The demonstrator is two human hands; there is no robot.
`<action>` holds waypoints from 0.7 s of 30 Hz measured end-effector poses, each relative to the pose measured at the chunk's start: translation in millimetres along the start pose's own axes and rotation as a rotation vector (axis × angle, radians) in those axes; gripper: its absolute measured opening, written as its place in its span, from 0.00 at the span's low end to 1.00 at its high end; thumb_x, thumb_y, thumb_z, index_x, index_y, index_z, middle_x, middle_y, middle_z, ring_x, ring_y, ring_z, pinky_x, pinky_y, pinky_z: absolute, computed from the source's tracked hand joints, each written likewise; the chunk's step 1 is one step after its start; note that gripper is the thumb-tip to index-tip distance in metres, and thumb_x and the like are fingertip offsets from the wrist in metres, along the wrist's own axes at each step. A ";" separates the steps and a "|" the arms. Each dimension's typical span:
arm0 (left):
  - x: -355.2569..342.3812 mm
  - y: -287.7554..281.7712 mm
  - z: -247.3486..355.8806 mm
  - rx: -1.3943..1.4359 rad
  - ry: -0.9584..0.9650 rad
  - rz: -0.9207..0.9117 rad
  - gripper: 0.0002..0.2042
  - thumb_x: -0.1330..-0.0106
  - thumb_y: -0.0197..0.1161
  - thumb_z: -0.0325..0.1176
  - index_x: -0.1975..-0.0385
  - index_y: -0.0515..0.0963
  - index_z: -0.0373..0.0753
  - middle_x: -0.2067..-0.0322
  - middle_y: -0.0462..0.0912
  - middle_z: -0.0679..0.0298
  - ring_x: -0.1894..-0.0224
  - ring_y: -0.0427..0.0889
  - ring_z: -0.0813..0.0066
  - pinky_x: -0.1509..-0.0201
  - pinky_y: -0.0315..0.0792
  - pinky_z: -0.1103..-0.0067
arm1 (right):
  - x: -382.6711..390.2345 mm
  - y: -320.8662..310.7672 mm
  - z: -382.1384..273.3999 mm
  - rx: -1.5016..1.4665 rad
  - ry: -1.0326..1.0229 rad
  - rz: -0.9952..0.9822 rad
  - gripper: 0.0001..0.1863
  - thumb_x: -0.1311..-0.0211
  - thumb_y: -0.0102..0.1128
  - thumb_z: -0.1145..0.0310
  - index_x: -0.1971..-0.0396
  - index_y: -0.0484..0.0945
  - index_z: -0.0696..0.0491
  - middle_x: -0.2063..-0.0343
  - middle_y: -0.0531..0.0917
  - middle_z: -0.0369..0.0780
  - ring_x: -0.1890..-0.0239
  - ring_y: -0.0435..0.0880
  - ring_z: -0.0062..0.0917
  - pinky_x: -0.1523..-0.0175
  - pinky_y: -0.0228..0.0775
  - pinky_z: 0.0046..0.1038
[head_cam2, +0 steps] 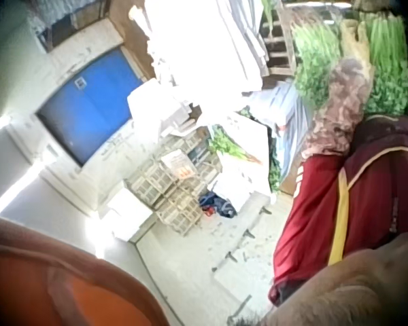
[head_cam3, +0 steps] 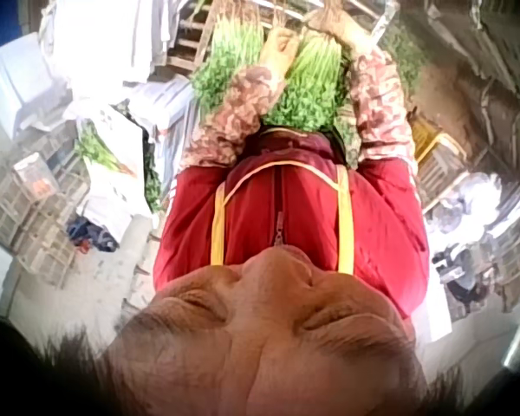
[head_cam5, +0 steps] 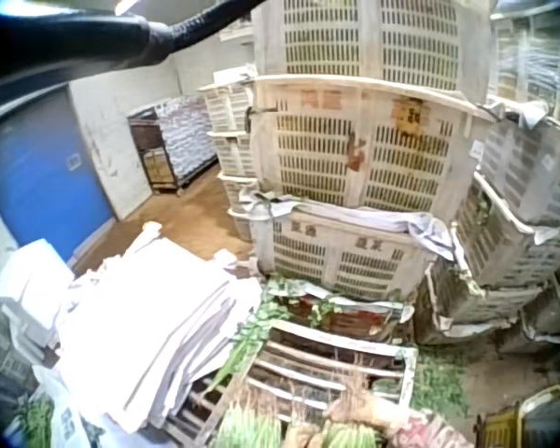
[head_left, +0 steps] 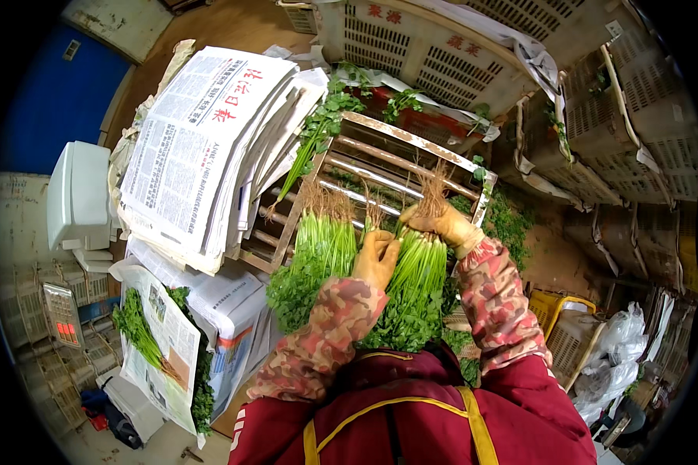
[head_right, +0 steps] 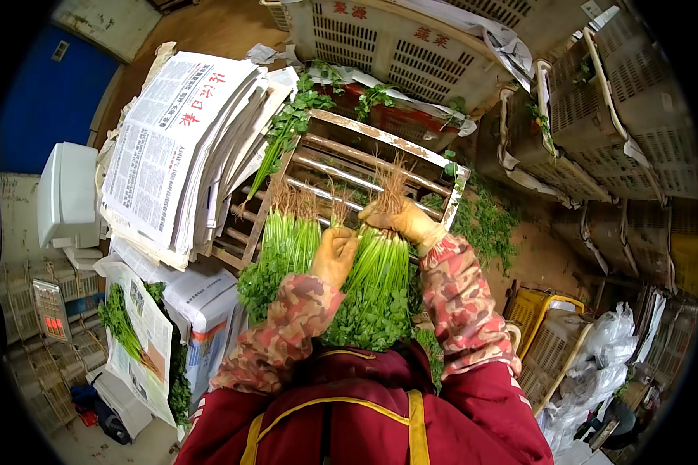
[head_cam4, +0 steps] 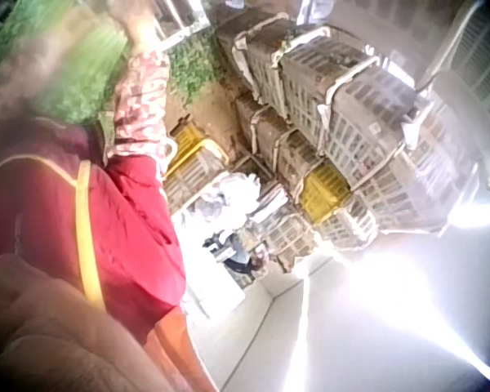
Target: The person sorts and bundles leafy green vegetables, placing them into a basket and arranging them on a table. They also handle newspapers, folding and placing them on the table.
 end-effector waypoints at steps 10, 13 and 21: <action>19.7 -6.1 9.4 -0.412 0.292 0.028 0.17 0.32 0.56 0.37 0.47 0.73 0.36 0.46 0.75 0.47 0.43 0.74 0.52 0.39 0.68 0.68 | 22.0 -4.6 6.3 0.163 0.226 0.303 0.19 0.44 0.69 0.70 0.53 0.78 0.58 0.61 0.84 0.38 0.60 0.80 0.21 0.52 0.73 0.22; -2.0 -21.3 6.3 -0.499 0.171 0.100 0.24 0.35 0.59 0.34 0.40 0.65 0.31 0.35 0.59 0.42 0.33 0.61 0.49 0.29 0.57 0.65 | 11.3 -30.1 31.1 0.198 0.411 0.553 0.19 0.46 0.70 0.66 0.58 0.79 0.61 0.64 0.85 0.42 0.64 0.82 0.26 0.55 0.73 0.25; -73.3 -3.3 -51.4 -0.788 -0.024 0.225 0.24 0.43 0.66 0.29 0.49 0.66 0.32 0.58 0.75 0.47 0.57 0.77 0.56 0.55 0.72 0.71 | -33.0 -39.3 58.8 0.319 0.355 0.390 0.17 0.45 0.68 0.63 0.60 0.82 0.59 0.68 0.85 0.38 0.68 0.80 0.22 0.59 0.72 0.23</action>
Point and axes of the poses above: each hand's wrist, its own x-axis away from the middle knuckle, its own y-axis out of the palm, z = x × y, the point moved 4 cm from there along -x, towards the middle knuckle
